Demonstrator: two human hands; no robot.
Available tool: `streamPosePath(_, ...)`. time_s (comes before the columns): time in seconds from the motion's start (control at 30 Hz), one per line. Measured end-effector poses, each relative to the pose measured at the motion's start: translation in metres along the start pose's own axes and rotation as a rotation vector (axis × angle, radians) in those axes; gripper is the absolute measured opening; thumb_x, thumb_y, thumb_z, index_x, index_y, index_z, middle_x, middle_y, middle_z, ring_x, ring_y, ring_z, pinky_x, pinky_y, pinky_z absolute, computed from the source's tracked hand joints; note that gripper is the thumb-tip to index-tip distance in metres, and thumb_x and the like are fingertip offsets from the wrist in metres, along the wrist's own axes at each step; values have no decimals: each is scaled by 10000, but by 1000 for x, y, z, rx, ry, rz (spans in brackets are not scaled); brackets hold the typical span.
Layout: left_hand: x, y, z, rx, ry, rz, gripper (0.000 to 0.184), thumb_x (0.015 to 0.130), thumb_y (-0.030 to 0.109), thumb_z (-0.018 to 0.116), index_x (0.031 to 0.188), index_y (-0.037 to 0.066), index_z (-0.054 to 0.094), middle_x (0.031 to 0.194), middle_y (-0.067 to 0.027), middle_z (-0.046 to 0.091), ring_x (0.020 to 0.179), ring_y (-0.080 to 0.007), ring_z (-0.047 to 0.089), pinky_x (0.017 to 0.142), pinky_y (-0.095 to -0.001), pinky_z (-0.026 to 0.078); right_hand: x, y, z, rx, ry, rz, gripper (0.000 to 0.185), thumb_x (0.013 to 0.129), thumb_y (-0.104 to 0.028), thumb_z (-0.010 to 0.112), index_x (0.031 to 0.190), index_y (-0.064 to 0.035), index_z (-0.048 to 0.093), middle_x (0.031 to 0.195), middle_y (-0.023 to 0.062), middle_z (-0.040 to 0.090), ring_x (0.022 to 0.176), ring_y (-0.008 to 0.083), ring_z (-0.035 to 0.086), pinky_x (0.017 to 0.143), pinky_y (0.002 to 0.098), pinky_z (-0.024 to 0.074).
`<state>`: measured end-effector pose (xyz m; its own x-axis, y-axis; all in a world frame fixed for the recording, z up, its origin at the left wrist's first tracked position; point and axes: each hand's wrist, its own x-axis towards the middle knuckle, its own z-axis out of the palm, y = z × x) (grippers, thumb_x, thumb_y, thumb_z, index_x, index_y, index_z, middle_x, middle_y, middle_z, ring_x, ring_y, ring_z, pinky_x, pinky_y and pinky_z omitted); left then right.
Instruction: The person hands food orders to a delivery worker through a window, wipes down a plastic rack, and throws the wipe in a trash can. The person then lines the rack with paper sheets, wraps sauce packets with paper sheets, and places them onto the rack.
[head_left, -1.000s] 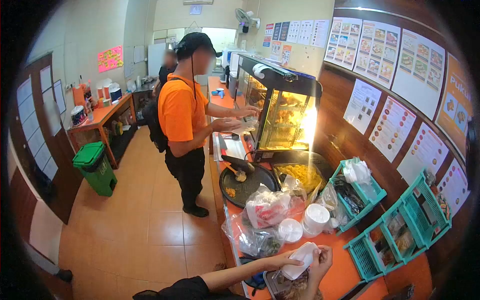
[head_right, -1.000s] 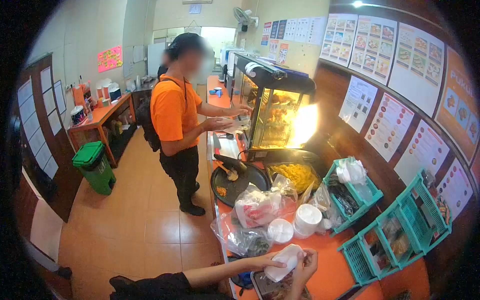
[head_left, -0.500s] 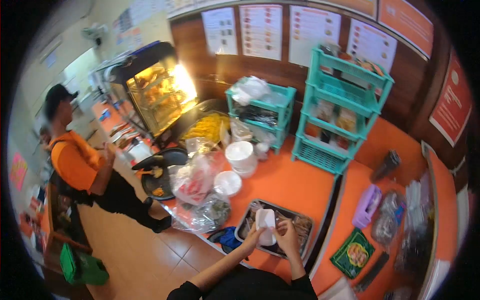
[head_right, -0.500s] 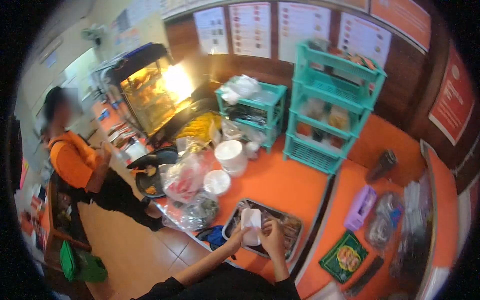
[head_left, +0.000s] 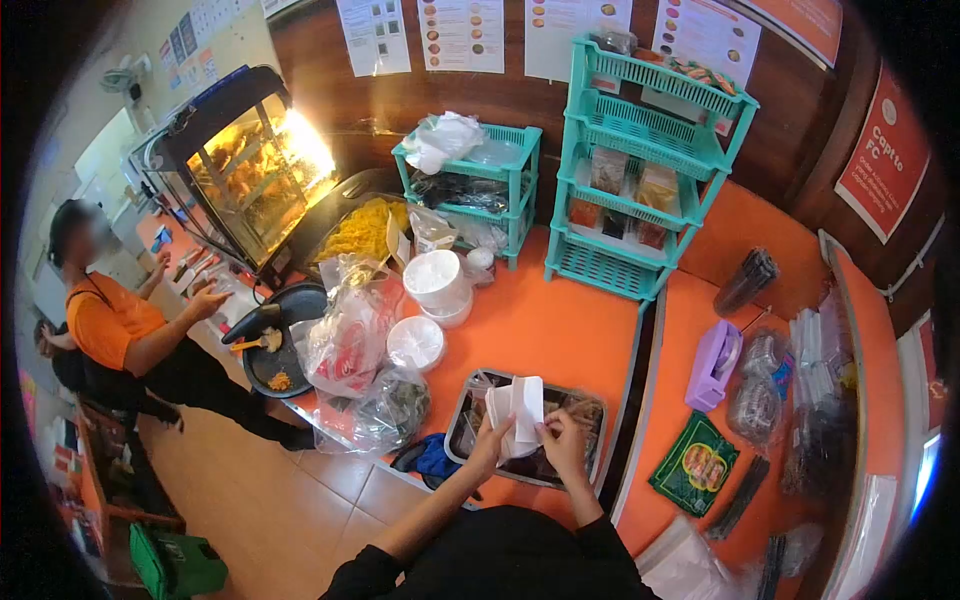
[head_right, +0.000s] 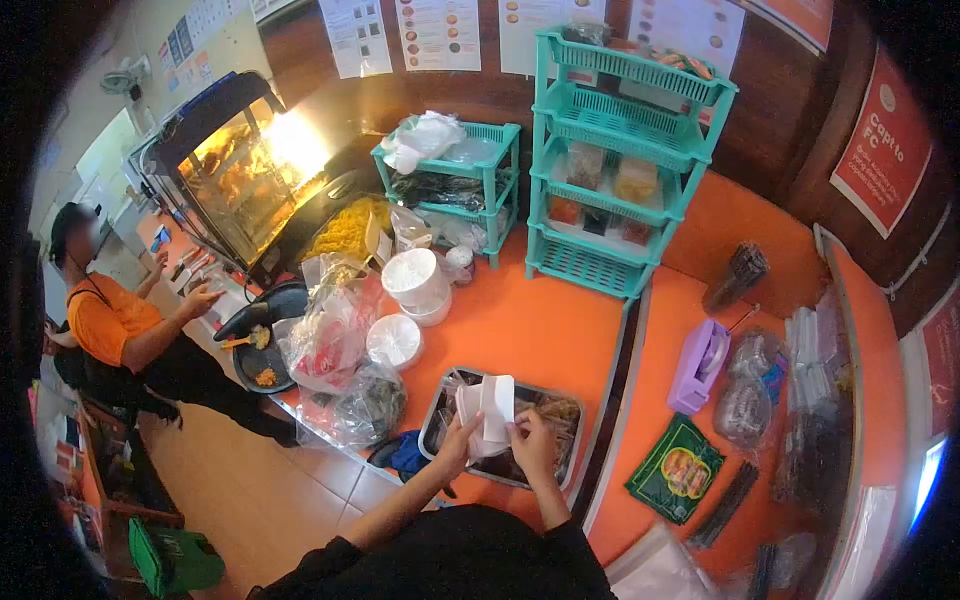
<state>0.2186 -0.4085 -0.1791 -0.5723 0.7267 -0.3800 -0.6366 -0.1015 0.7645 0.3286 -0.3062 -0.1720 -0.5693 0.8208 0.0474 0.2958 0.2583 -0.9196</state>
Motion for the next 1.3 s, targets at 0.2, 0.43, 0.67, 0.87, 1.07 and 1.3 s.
streamPosePath(0.2,-2,-21,-45,223,87,29,362,864,160,550,1190,25,469,1043,-85,580,941,-168,570,808,-319,453,4,1,2,-46,-18,-35,145,761,-74,688,810,-36,557,668,40,594,615,112,582,568,279,452)
streamPosePath(0.43,-8,-26,-53,882,336,475,537,827,223,571,1246,-45,370,1098,-209,494,1037,-327,485,895,-397,376,19,10,11,-15,-9,-61,121,764,-35,671,840,-17,578,684,60,617,628,126,604,557,261,456)
streamPosePath(0.67,-30,20,-18,1346,261,621,399,785,285,627,1102,52,563,1174,-180,453,1094,-379,387,898,-510,270,20,16,12,25,-31,-109,110,767,-32,664,829,-16,575,671,59,613,648,150,622,561,276,454)
streamPosePath(0.87,-18,19,-22,1350,217,676,128,776,229,629,848,125,644,1117,-81,479,1068,-343,392,826,-513,262,23,9,2,-145,59,-180,126,750,-89,679,787,-36,571,708,106,609,669,243,618,604,349,463)
streamPosePath(1.07,-40,17,-46,1516,131,764,145,685,208,687,812,154,640,1084,-78,474,1079,-309,384,820,-515,251,44,11,-26,67,199,-132,133,809,-90,645,840,12,566,729,101,627,668,180,605,614,303,460)
streamPosePath(1.3,-54,42,-44,1390,153,667,482,694,227,655,1148,140,515,1080,-102,481,1102,-306,377,865,-494,262,39,-53,-24,285,120,-117,88,811,-52,650,845,14,604,725,57,633,641,103,584,599,245,456)
